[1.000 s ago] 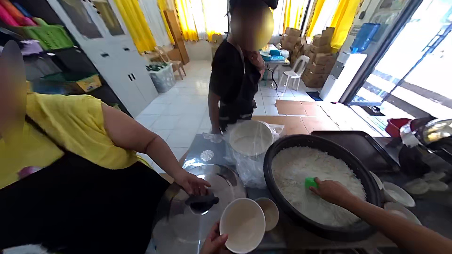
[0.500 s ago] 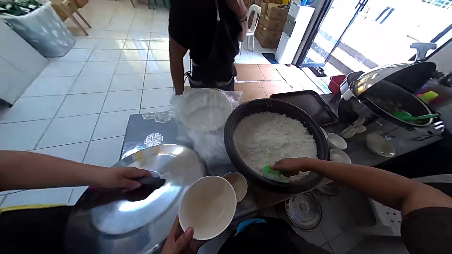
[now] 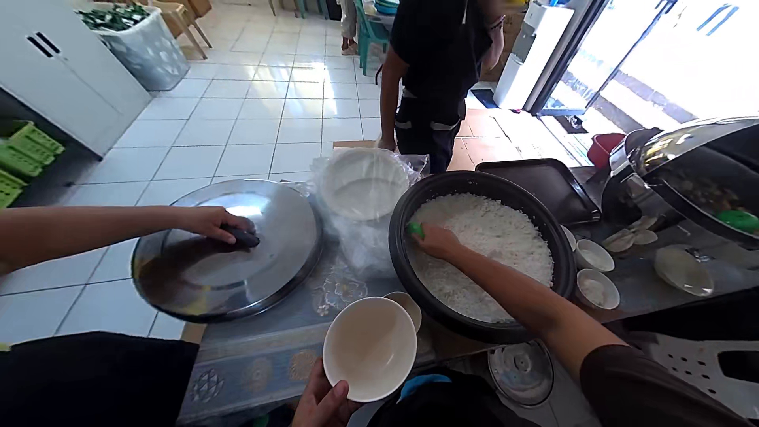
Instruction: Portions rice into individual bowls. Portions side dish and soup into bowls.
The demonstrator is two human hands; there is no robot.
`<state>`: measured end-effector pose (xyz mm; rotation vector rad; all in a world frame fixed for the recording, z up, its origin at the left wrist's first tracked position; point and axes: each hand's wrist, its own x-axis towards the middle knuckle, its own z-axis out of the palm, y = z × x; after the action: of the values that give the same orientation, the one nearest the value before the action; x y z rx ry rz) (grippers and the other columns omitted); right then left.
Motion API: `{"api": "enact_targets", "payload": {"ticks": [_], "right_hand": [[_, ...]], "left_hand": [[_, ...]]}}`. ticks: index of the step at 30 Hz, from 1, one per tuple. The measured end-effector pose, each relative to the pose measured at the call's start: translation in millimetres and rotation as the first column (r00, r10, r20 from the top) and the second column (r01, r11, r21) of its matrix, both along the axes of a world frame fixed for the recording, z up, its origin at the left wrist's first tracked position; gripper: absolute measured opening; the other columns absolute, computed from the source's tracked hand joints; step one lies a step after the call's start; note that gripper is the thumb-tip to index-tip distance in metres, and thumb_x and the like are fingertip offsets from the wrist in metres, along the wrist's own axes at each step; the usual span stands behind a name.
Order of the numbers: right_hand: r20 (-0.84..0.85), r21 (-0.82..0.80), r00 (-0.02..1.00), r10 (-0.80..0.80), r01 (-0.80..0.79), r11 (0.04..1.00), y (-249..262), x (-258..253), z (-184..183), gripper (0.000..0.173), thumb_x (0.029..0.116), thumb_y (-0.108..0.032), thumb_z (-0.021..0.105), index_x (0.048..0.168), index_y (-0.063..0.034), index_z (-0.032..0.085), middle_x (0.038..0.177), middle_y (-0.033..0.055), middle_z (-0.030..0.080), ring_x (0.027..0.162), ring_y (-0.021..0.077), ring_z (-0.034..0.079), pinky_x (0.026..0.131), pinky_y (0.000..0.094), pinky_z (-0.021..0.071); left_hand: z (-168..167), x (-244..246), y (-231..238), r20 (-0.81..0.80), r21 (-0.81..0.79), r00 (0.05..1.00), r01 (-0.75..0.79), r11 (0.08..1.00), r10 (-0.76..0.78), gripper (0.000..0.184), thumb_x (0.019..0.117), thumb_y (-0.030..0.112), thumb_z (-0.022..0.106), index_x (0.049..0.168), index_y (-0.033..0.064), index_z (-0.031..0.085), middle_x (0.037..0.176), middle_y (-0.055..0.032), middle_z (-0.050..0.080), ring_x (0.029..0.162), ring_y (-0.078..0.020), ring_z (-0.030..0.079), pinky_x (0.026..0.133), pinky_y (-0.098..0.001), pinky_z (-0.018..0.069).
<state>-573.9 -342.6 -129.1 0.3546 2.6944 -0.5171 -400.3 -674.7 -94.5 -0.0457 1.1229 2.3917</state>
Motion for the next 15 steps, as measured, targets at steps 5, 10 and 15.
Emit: {"api": "enact_targets", "payload": {"ticks": [5,10,15], "right_hand": [[0.178,-0.004,0.945,0.276,-0.279,0.960,-8.9,71.3,10.0,0.061,0.1109,-0.049,0.032,0.148,-0.0027,0.044,0.119,0.0293,0.066,0.116,0.0482,0.064,0.096,0.0660,0.0473],[0.288,-0.113,0.904,0.316,-0.296,0.948,10.8,117.4,17.0,0.064,0.1114,-0.049,0.031,0.145,0.0030,0.046,0.121,0.0332,0.064,0.118,0.0503,0.061,0.099,0.0679,0.0442],[0.348,-0.344,0.910,0.227,-0.101,0.933,46.5,147.3,26.1,0.060,0.1126,-0.044,0.031,0.135,0.0070,0.052,0.101,0.0266,0.061,0.086,0.0347,0.060,0.084,0.0526,0.0479]], "left_hand": [[-1.6,-6.3,15.2,0.046,-0.054,0.999,-0.001,0.999,0.003,0.082,0.0726,0.031,0.091,0.133,0.0094,0.040,0.113,-0.0074,0.072,0.092,-0.0209,0.075,0.077,-0.0370,0.0649],[4.3,-19.1,30.7,0.055,-0.102,0.998,0.015,0.995,-0.009,0.078,0.0752,0.025,0.084,0.136,0.0084,0.037,0.112,-0.0075,0.071,0.091,-0.0198,0.075,0.073,-0.0357,0.0651],[14.3,-28.5,52.8,0.102,-0.196,0.994,-0.003,0.981,0.024,0.050,0.0982,0.009,0.047,0.145,0.0057,0.031,0.122,-0.0117,0.061,0.100,-0.0233,0.070,0.079,-0.0405,0.0625]]}}
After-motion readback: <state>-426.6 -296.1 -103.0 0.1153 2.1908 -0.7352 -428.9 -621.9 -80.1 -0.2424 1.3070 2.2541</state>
